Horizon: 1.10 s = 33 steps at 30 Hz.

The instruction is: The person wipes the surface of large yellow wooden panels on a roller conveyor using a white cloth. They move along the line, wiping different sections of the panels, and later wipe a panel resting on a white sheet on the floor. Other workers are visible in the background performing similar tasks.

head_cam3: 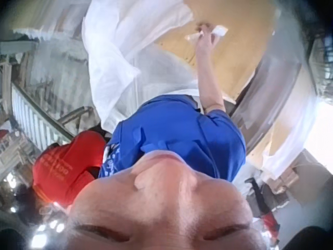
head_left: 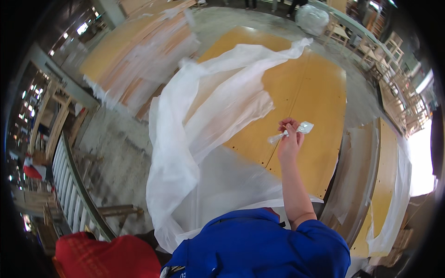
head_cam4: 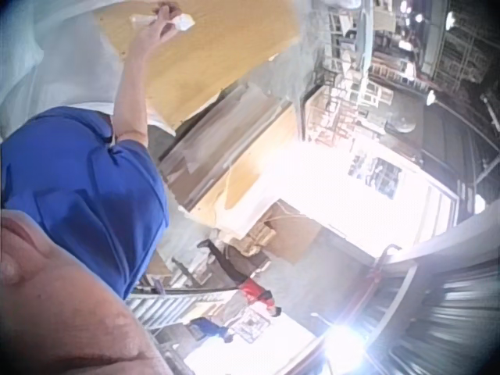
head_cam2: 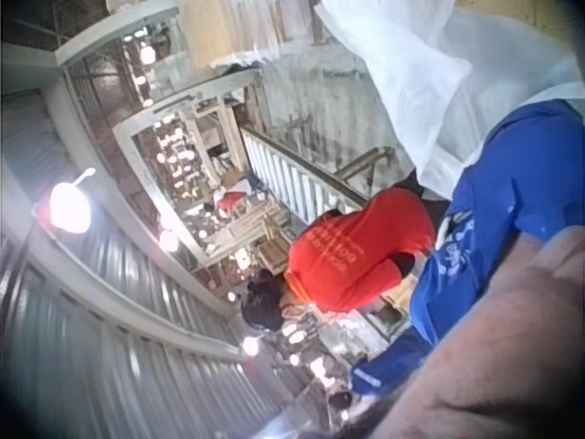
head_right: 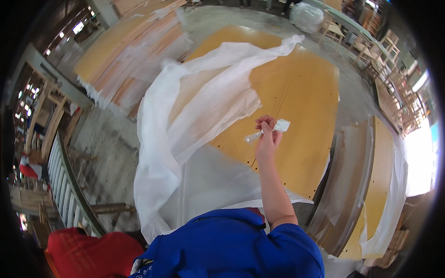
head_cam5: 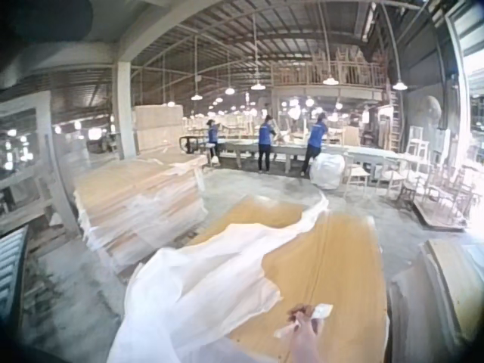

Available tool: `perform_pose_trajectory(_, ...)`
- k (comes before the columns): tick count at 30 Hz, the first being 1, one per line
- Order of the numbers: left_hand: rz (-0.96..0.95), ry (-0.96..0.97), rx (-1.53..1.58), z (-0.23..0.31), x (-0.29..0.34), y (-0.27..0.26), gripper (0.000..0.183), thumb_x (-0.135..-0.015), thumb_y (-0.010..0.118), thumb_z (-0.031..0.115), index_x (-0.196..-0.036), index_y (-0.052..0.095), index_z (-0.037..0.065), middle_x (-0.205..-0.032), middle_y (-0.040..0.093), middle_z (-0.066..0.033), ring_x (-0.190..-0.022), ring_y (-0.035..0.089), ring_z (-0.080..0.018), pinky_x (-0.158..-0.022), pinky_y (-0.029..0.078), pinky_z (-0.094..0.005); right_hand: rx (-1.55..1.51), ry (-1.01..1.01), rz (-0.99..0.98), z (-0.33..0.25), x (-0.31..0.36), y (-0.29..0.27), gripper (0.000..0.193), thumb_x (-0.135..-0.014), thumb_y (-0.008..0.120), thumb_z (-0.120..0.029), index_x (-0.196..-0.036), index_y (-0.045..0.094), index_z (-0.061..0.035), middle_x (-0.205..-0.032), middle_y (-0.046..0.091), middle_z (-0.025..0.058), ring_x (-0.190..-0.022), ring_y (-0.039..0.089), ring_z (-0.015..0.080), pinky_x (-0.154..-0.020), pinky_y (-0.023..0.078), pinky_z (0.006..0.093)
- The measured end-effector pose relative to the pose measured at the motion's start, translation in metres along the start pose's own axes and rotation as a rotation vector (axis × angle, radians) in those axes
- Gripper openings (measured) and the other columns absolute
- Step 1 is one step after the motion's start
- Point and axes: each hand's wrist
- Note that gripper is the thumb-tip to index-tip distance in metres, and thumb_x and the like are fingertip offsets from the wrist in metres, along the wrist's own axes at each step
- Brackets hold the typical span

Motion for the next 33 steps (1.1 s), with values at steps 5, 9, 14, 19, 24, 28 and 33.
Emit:
perform_pose_trajectory(5,-0.08,-0.143,-0.763,-0.031,-0.006,-0.031,0.043,-0.088,0.041,0.029,-0.117,0.051,-0.001,-0.113,0.056,-0.0182,-0.104,0.055,-0.0352,-0.09,0.043,-0.0439,0.035,0.059,-0.166,0.009,0.02,0.049,0.013,-0.082,0.053,0.0,-0.076,0.043,-0.0076,-0.091,0.056,0.009,-0.081,0.055,0.0177,-0.068,0.042,0.0301)
perform_pose_trajectory(9,-0.16,0.145,-1.221,-0.002,-0.037,0.002,0.041,-0.088,0.042,0.031,-0.113,0.053,0.0,-0.109,0.058,-0.0193,-0.102,0.055,-0.0357,-0.089,0.043,-0.0433,0.166,-0.053,-0.224,0.005,-0.002,0.04,0.014,-0.083,0.052,0.0,-0.075,0.042,-0.0073,-0.088,0.056,0.0099,-0.078,0.055,0.0172,-0.066,0.042,0.0286)
perform_pose_trajectory(14,-0.187,0.636,-1.309,0.051,-0.073,0.109,0.04,-0.087,0.044,0.033,-0.109,0.057,0.001,-0.104,0.06,-0.0208,-0.1,0.056,-0.0363,-0.086,0.043,-0.0425,0.234,-0.198,-0.217,-0.021,-0.042,-0.016,0.013,-0.084,0.05,-0.001,-0.075,0.042,-0.0062,-0.086,0.056,0.0102,-0.075,0.053,0.0161,-0.066,0.043,0.0277)
perform_pose_trajectory(19,-0.4,0.905,-1.209,0.046,-0.077,0.242,0.031,-0.085,0.049,0.026,-0.102,0.06,0.003,-0.098,0.062,-0.0181,-0.094,0.058,-0.0344,-0.084,0.044,-0.0403,0.423,-0.073,-0.072,-0.029,-0.052,-0.082,0.011,-0.084,0.05,-0.005,-0.074,0.046,-0.0033,-0.078,0.053,0.0072,-0.072,0.049,0.0146,-0.064,0.039,0.0274)
perform_pose_trajectory(24,-0.65,1.167,-1.186,0.035,-0.035,0.356,0.023,-0.083,0.055,0.021,-0.102,0.059,0.008,-0.105,0.058,-0.0118,-0.102,0.051,-0.0313,-0.086,0.043,-0.0379,0.605,-0.037,-0.101,-0.005,-0.059,-0.108,0.008,-0.084,0.051,-0.006,-0.078,0.049,-0.0012,-0.074,0.053,0.0055,-0.072,0.05,0.013,-0.063,0.039,0.0271)
perform_pose_trajectory(28,-0.571,1.242,-1.167,0.081,-0.053,0.393,0.022,-0.081,0.058,0.02,-0.1,0.059,0.009,-0.106,0.057,-0.0092,-0.103,0.049,-0.0298,-0.086,0.042,-0.0385,0.644,0.156,-0.207,0.069,-0.06,-0.078,0.007,-0.083,0.054,-0.006,-0.08,0.051,-0.001,-0.075,0.055,0.0046,-0.069,0.051,0.0123,-0.063,0.041,0.0262)
perform_pose_trajectory(33,-0.462,1.502,-1.309,0.158,-0.104,0.433,0.037,-0.078,0.062,0.021,-0.113,0.052,0.015,-0.117,0.049,-0.007,-0.11,0.044,-0.0295,-0.088,0.04,-0.0418,0.703,0.322,-0.392,0.183,-0.065,-0.02,0.007,-0.082,0.057,-0.006,-0.084,0.051,-0.0025,-0.076,0.054,0.0024,-0.068,0.05,0.0103,-0.063,0.042,0.0251)
Point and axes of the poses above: each hand's wrist, its own x-axis away from the middle knuckle, its own y-axis out of the palm, z = x × y
